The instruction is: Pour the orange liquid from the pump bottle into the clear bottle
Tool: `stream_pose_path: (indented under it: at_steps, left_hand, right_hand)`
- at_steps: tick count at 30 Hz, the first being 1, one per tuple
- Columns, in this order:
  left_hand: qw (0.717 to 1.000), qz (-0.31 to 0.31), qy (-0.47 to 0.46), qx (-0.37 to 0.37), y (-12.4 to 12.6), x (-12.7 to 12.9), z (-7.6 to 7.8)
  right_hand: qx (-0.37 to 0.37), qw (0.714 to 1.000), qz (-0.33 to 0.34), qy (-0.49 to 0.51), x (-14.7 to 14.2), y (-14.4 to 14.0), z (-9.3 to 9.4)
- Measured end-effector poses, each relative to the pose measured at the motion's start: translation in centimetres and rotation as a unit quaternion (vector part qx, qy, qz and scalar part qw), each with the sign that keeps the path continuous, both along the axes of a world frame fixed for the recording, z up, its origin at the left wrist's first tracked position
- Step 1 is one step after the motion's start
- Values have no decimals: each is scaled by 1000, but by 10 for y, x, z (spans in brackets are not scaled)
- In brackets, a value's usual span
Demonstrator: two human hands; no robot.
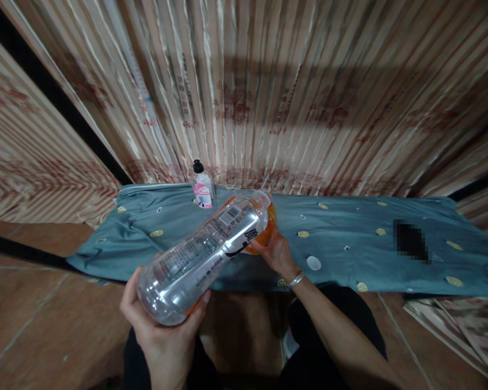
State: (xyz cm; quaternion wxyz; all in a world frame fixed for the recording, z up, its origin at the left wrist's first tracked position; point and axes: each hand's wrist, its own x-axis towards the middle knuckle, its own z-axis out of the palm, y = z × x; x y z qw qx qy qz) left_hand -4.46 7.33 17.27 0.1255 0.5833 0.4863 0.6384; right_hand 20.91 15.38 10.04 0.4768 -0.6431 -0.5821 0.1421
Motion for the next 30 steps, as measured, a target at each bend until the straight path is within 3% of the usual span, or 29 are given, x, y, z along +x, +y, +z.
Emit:
stream_pose_path:
  at_steps: [30]
  left_hand:
    - [1000, 12, 17, 1, 2, -6, -9]
  right_hand:
    - [-7, 1000, -14, -18, 0, 0, -1]
